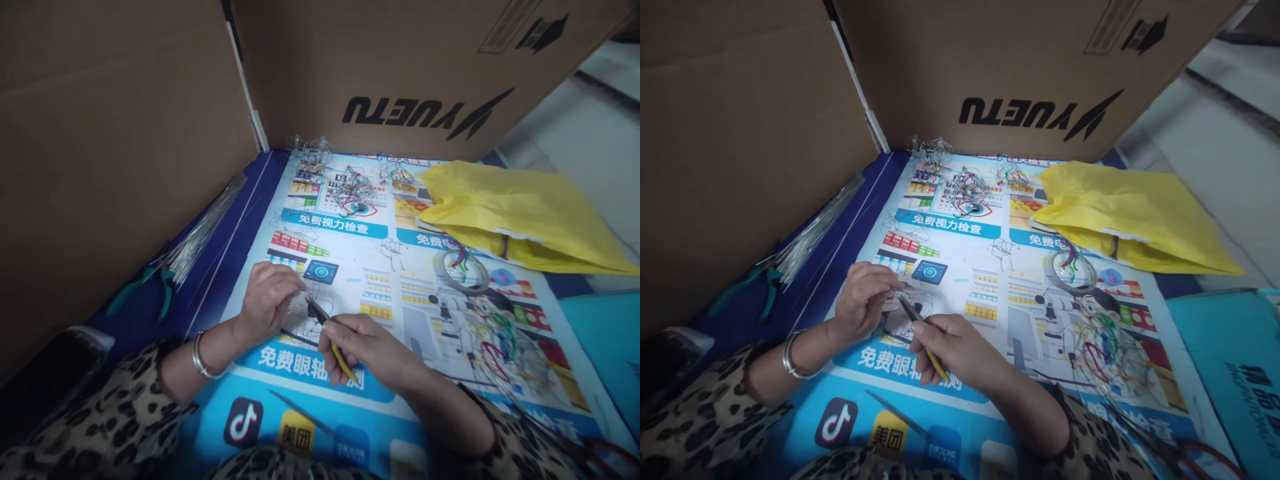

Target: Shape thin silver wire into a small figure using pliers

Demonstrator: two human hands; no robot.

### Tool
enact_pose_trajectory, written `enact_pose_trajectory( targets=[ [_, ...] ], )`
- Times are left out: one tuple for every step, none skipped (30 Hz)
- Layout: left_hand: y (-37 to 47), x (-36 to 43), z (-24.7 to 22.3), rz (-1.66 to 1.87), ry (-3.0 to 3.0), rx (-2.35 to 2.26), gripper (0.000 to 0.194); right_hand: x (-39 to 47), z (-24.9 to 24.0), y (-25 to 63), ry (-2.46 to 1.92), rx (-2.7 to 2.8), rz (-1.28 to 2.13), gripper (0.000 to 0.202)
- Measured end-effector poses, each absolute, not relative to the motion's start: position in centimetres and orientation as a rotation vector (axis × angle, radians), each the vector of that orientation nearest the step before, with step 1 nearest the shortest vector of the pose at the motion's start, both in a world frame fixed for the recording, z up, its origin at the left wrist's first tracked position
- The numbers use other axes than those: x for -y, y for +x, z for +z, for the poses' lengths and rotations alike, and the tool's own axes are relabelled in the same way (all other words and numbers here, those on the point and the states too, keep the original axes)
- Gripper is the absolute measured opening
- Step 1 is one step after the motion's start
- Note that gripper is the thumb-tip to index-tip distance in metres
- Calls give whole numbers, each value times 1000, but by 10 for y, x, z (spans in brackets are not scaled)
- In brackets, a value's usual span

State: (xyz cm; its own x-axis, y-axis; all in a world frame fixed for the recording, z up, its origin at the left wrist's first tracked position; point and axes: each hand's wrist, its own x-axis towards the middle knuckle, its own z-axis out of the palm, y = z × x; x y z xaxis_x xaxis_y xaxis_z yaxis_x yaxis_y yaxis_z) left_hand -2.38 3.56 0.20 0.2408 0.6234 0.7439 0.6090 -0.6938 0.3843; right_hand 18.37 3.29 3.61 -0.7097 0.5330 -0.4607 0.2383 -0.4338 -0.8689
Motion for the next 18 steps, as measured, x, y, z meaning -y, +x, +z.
enact_pose_trajectory(
  targets=[
    [-24, -36, 2, 1484, 2458, -1244, 10, -34, 38, 186, -1139, 1687, 2114, 42],
    [-25, -36, 2, 1475, 2454, -1266, 9, -36, 39, 189, -1197, 1857, 1891, 41],
    [-25, -37, 1, 1467, 2453, -1286, 9, -38, 40, 190, -1254, 2038, 1603, 40],
    [-25, -37, 1, 1461, 2453, -1306, 8, -39, 41, 191, -1292, 2195, 1286, 38],
    [-26, -37, 0, 1454, 2453, -1328, 8, -41, 41, 192, -1311, 2321, 965, 36],
    [-26, -37, 0, 1454, 2453, -1345, 8, -42, 40, 192, -1310, 2410, 681, 34],
    [-26, -37, -1, 1455, 2457, -1356, 8, -42, 40, 191, -1298, 2470, 443, 31],
    [-26, -38, -1, 1460, 2464, -1362, 9, -43, 40, 190, -1278, 2515, 253, 30],
    [-26, -38, -1, 1460, 2471, -1372, 10, -43, 39, 189, -1261, 2550, 103, 28],
    [-25, -38, 0, 1456, 2480, -1381, 10, -43, 39, 188, -1251, 2573, -12, 27],
    [-25, -38, 0, 1450, 2490, -1387, 10, -43, 39, 187, -1245, 2590, -93, 26],
    [-25, -38, 1, 1445, 2498, -1394, 9, -42, 38, 186, -1242, 2600, -146, 25],
    [-25, -38, 2, 1441, 2503, -1401, 8, -42, 38, 185, -1242, 2603, -178, 24],
    [-24, -38, 2, 1439, 2506, -1406, 8, -42, 38, 184, -1242, 2603, -192, 24],
    [-24, -38, 3, 1435, 2507, -1412, 8, -42, 37, 184, -1243, 2602, -196, 24],
    [-23, -38, 4, 1431, 2505, -1417, 8, -43, 37, 183, -1243, 2602, -195, 25],
    [-23, -38, 4, 1425, 2499, -1425, 8, -43, 36, 183, -1244, 2601, -195, 25],
    [-22, -38, 4, 1418, 2493, -1432, 8, -43, 36, 182, -1245, 2602, -196, 26]
  ],
)
